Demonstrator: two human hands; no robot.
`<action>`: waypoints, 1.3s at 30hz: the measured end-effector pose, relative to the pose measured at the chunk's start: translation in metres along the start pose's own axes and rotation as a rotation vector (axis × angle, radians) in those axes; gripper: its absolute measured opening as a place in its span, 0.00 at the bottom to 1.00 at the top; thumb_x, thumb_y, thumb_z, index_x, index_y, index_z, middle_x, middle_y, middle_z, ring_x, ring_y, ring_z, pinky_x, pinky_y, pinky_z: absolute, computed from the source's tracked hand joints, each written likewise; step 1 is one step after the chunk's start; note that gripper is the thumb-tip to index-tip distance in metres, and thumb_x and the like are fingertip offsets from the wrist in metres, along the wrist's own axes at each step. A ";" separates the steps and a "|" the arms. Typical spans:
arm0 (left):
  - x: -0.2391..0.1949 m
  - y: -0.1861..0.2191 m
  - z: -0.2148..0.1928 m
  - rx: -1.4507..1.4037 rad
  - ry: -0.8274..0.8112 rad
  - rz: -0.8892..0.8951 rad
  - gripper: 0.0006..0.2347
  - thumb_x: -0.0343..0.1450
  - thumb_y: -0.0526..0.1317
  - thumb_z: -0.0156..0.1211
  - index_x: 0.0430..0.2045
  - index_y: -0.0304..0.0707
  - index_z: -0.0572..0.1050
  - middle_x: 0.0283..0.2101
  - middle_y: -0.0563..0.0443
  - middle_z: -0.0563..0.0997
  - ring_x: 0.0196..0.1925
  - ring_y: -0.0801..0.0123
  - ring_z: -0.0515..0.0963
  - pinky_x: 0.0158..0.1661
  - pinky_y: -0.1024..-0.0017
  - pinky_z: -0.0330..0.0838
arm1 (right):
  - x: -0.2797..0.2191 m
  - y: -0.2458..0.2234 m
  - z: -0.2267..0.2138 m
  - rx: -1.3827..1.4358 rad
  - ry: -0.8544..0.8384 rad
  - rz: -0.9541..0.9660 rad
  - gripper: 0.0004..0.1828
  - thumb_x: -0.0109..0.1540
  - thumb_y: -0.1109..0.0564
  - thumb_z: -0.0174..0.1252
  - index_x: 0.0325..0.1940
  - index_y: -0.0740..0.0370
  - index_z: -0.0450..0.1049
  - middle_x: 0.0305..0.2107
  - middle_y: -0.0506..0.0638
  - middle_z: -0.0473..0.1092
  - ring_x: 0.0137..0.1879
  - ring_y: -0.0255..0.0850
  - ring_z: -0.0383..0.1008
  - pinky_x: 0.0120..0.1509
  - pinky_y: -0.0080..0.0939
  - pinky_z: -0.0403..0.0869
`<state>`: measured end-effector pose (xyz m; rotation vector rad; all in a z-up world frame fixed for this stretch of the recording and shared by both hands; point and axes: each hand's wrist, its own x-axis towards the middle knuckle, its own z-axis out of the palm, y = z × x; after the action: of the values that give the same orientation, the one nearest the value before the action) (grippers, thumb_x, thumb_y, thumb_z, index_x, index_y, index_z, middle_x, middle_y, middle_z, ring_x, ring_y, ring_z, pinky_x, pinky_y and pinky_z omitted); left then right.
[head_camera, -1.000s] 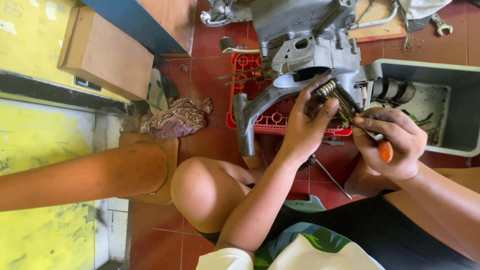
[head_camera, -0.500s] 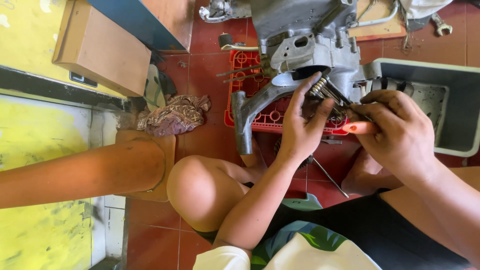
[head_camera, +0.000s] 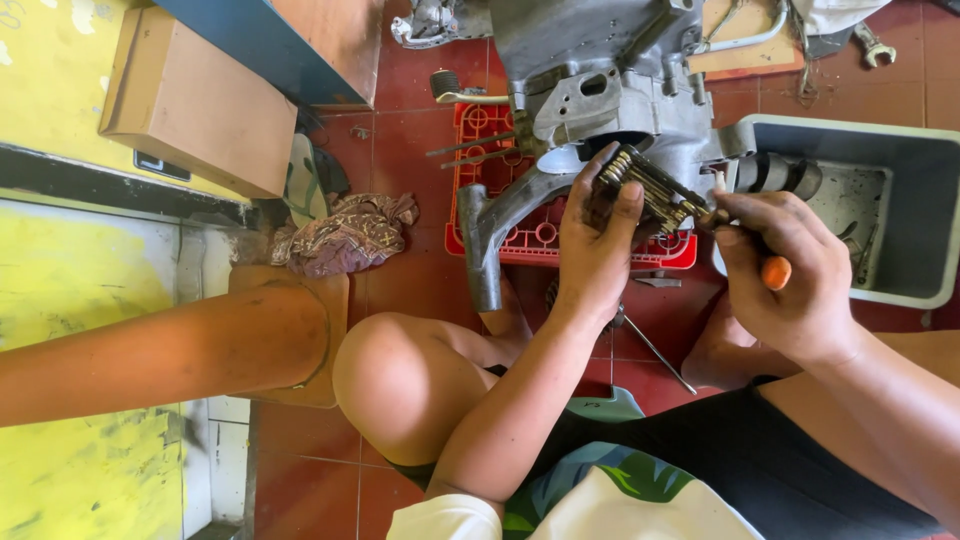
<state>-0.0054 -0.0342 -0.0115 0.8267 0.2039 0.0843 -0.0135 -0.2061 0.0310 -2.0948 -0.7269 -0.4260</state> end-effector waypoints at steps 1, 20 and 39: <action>0.000 0.000 -0.002 -0.001 0.003 0.001 0.29 0.73 0.46 0.63 0.70 0.39 0.63 0.49 0.49 0.80 0.52 0.70 0.79 0.53 0.66 0.80 | 0.000 -0.001 -0.001 0.001 -0.003 -0.001 0.10 0.71 0.72 0.55 0.57 0.80 0.72 0.51 0.71 0.74 0.53 0.59 0.76 0.61 0.52 0.75; 0.004 0.023 -0.013 -0.165 -0.088 0.064 0.31 0.73 0.45 0.67 0.71 0.38 0.61 0.51 0.45 0.77 0.51 0.63 0.79 0.45 0.64 0.84 | 0.005 0.011 -0.021 0.227 -0.035 0.049 0.10 0.68 0.70 0.54 0.53 0.76 0.66 0.51 0.72 0.68 0.45 0.54 0.75 0.51 0.47 0.76; -0.012 0.037 0.005 0.005 -0.002 0.055 0.26 0.74 0.43 0.62 0.68 0.38 0.64 0.57 0.46 0.77 0.57 0.68 0.77 0.56 0.64 0.78 | -0.015 0.022 0.002 -0.156 -0.208 0.094 0.45 0.56 0.54 0.73 0.76 0.64 0.65 0.60 0.64 0.74 0.62 0.53 0.78 0.58 0.47 0.76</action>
<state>-0.0154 -0.0151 0.0207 0.8378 0.1793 0.1351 -0.0106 -0.2202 0.0086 -2.3342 -0.7304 -0.2207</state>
